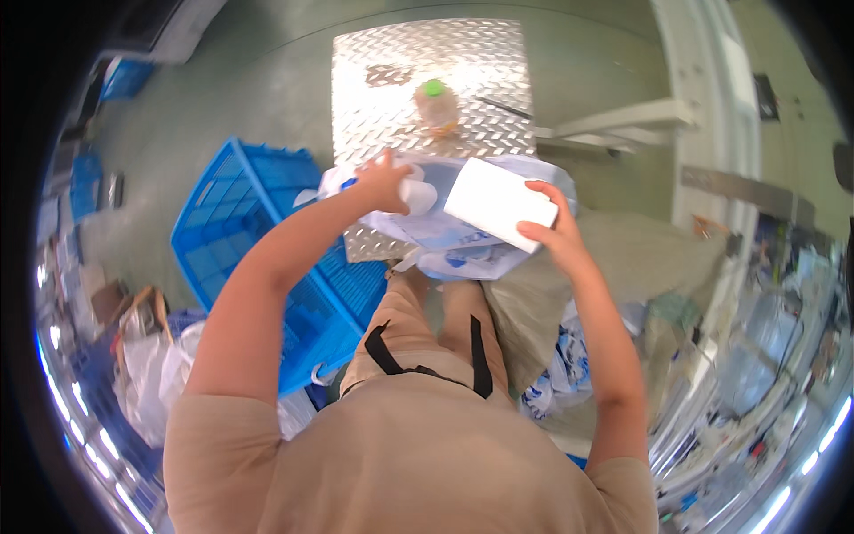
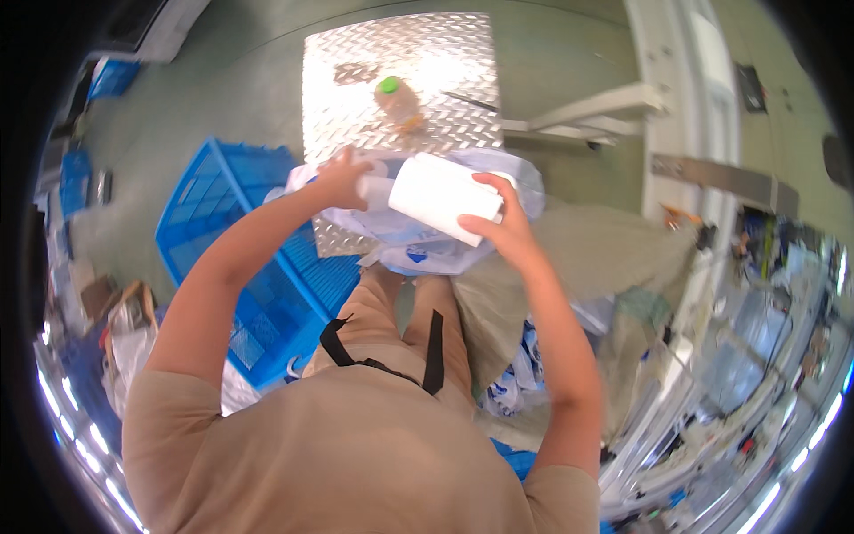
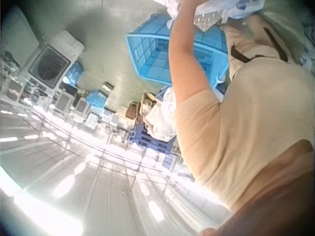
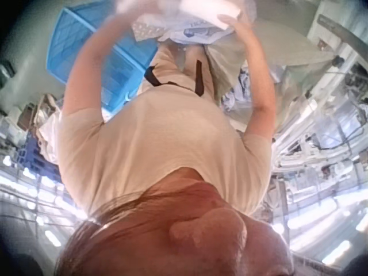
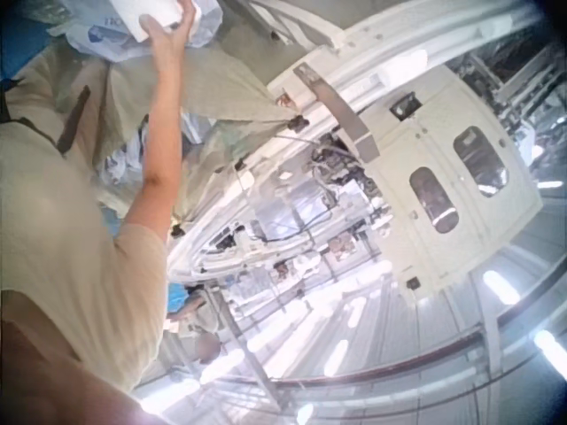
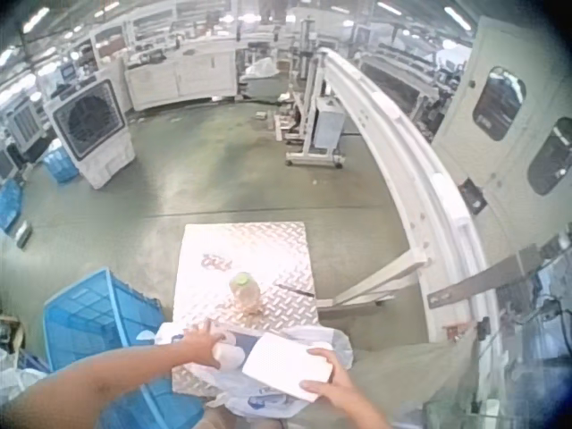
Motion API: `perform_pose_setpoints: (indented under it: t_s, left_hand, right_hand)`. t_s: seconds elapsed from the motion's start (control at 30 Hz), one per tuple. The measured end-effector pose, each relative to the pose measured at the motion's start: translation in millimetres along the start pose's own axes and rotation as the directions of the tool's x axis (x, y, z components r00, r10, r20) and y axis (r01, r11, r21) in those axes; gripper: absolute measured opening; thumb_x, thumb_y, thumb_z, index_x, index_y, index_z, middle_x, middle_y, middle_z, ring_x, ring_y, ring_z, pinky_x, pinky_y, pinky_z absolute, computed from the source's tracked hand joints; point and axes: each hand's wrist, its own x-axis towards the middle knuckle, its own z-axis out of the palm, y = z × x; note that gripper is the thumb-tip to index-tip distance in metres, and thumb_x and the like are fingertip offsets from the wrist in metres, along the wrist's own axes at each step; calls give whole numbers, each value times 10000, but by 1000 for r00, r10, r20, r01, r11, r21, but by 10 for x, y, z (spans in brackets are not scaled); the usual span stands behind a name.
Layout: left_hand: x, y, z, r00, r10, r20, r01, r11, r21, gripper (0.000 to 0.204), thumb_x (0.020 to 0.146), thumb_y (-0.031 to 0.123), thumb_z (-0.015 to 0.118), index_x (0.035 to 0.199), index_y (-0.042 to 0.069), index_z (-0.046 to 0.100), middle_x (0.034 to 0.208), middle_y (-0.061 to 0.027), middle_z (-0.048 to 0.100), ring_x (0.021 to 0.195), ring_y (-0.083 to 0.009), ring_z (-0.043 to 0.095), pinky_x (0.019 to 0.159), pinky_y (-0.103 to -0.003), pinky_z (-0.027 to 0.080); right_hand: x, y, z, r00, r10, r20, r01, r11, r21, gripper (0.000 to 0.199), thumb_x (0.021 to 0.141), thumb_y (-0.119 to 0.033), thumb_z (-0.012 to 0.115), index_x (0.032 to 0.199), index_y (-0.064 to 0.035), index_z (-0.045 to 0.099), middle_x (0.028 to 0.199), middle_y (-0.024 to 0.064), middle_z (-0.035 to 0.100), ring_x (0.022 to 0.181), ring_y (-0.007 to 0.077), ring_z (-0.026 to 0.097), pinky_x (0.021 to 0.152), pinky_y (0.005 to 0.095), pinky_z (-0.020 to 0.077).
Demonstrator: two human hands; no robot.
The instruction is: The person takes individual paper rolls out of a large plastic bag and places them one at a time onto a moving industrial conveyor belt.
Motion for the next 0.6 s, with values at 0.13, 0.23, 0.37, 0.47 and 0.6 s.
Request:
perform_pose_setpoints:
  t_s: [0.13, 0.23, 0.37, 0.47, 0.6]
  left_hand:
    - [-70, 41, -279, 944, 289, -161, -330, 843, -424, 663, 551, 316, 747, 1142, 105, 537, 1147, -228, 472, 1111, -377, 421, 912, -465, 387]
    - [-721, 511, -927, 960, 206, 189, 123, 296, -947, 718, 659, 171, 680, 1279, 37, 344, 1116, -144, 492, 1002, -248, 523, 734, -346, 495]
    - [-1284, 1097, -1524, 841, 528, 117, 136, 2, -991, 863, 582, 267, 704, 1298, 11, 297, 1154, -146, 480, 1020, -270, 531, 720, -364, 524]
    - [-1373, 1773, -1897, 699, 709, 94, 73, 59, -996, 917, 571, 260, 732, 1325, -6, 282, 1213, -150, 468, 1090, -261, 504, 844, -368, 475]
    - [-1319, 3137, -2276, 435, 889, 140, 22, 145, -989, 840, 606, 187, 720, 1314, -21, 319, 1249, -154, 461, 1131, -255, 481, 955, -355, 393]
  right_hand:
    - [-1033, -479, -364, 978, 85, -192, 56, 776, 628, 689, 686, -212, 641, 1276, -14, 345, 1213, 126, 455, 1132, 239, 445, 958, 348, 364]
    - [-2002, -686, -637, 896, 55, -441, 256, 745, 615, 756, 651, -291, 645, 1287, 4, 363, 1234, 160, 477, 1086, 302, 512, 899, 411, 445]
    - [-3624, -656, -1001, 529, 84, -844, 628, 630, 456, 807, 599, -350, 617, 1313, -85, 350, 1242, 132, 468, 1108, 339, 475, 772, 511, 482]
    - [-4642, -661, -1074, 240, 27, -970, 707, 680, 193, 621, 705, -385, 608, 1230, -107, 429, 1164, 110, 514, 999, 282, 522, 632, 391, 481]
    - [-5702, -112, -1246, 211, 168, -963, 692, 670, 269, 486, 771, -269, 609, 1191, -62, 479, 1114, 100, 566, 1032, 248, 543, 749, 412, 483]
